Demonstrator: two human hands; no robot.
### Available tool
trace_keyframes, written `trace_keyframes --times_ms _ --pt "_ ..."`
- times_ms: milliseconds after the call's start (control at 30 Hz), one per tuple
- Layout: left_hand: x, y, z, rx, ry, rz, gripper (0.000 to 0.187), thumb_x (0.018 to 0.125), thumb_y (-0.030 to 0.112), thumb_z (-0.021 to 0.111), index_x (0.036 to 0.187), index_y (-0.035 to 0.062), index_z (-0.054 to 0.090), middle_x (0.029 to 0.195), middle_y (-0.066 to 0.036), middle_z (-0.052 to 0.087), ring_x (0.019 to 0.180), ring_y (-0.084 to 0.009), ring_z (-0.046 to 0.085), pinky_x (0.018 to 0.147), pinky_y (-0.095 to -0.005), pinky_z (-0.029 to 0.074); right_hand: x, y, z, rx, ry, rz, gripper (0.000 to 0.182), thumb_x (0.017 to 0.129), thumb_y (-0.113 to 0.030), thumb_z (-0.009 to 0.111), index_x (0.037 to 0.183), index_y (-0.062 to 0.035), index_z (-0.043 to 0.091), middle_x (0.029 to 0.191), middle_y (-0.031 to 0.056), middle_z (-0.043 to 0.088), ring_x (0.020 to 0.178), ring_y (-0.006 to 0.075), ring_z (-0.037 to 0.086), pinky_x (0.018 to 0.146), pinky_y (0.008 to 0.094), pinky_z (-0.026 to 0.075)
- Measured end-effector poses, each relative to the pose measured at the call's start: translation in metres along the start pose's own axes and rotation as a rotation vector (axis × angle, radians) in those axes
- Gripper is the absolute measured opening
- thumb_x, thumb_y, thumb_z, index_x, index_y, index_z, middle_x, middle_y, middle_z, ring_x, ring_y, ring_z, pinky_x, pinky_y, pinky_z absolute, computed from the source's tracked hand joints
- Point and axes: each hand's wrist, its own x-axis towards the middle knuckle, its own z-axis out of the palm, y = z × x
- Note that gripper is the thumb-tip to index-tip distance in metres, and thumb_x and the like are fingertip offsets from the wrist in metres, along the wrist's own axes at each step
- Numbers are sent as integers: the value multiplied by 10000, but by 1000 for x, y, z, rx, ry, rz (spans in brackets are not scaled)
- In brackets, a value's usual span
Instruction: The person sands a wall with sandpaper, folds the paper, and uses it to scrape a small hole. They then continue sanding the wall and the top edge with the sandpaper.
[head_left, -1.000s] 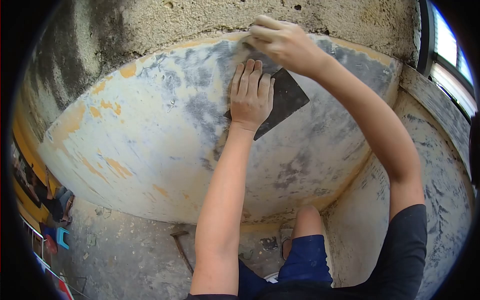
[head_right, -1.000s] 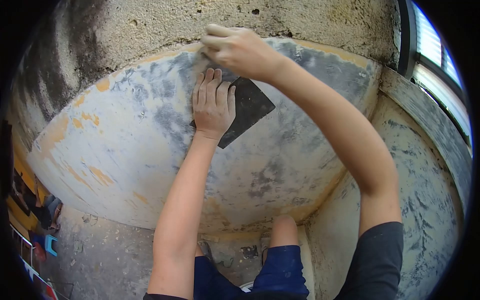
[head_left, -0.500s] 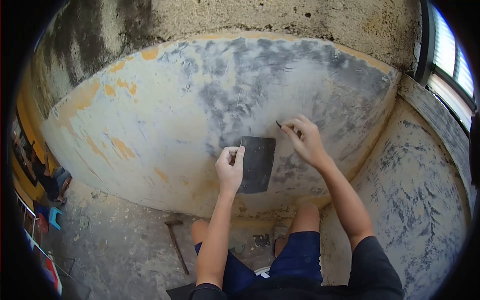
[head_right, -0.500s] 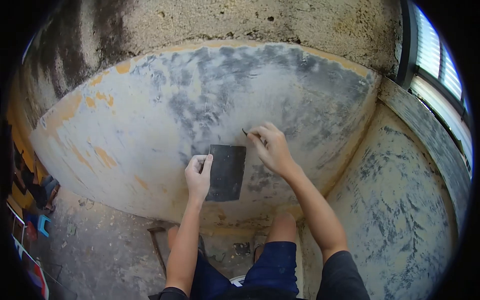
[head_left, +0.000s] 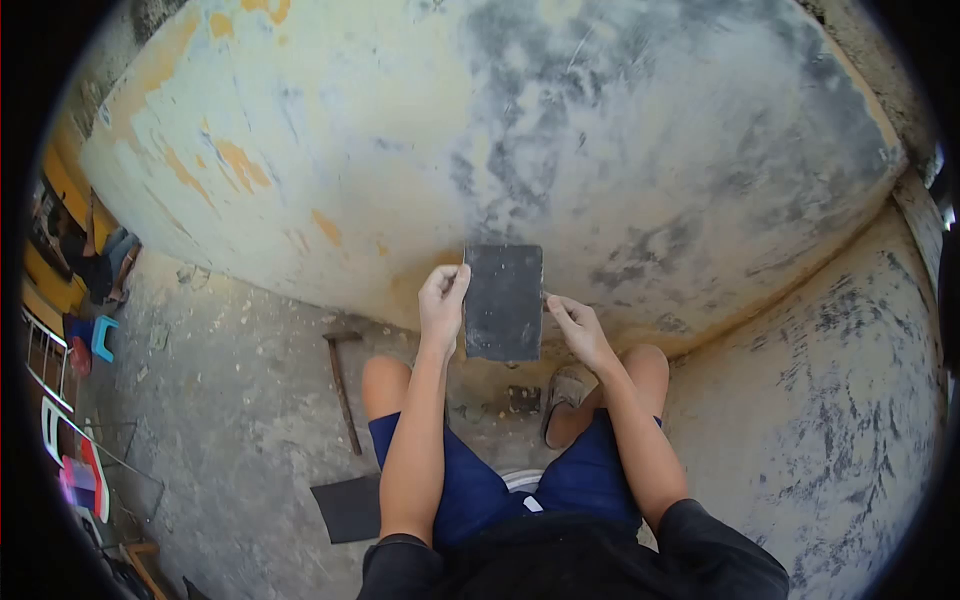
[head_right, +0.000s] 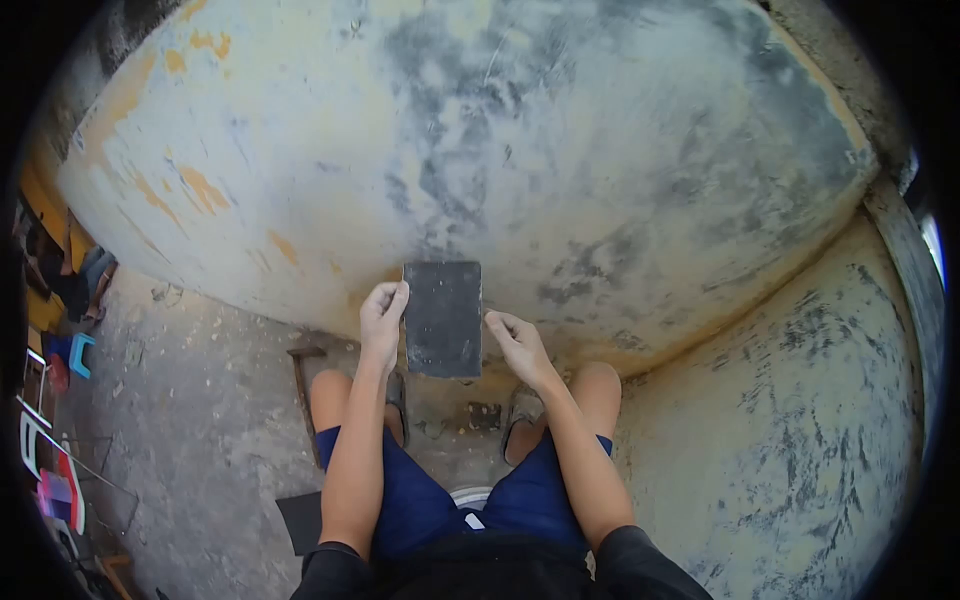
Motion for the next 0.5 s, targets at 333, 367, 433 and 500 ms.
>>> trace_keyframes --times_ms 333,367,433,500 --pt "-7 1 -16 520 173 239 373 1014 238 740 1295 33 604 1247 -108 675 1186 -213 638 1040 -374 499 -11 17 17 640 -349 205 160 965 -112 778 1047 25 761 910 3 740 848 53 623 792 233 490" --pt "-8 7 -17 528 169 233 373 1014 238 740 1295 33 604 1247 -108 675 1186 -213 638 1040 -374 499 -5 23 15 647 -347 213 160 965 -112 778 1047 25 761 910 3 740 848 53 623 792 233 490" --pt "-12 24 -19 879 -50 401 652 925 319 834 1403 -19 547 1431 -234 598 1346 -338 576 1154 -443 427 5 37 2 534 -545 226 173 939 -104 792 1048 28 767 968 31 764 849 85 675 812 255 533" --pt "-14 22 -19 730 -230 47 725 923 336 835 1457 -30 507 1491 -253 549 1395 -356 535 1177 -442 408 9 43 0 519 -555 225 154 923 -78 781 1035 28 771 957 48 759 834 102 681 807 270 542"
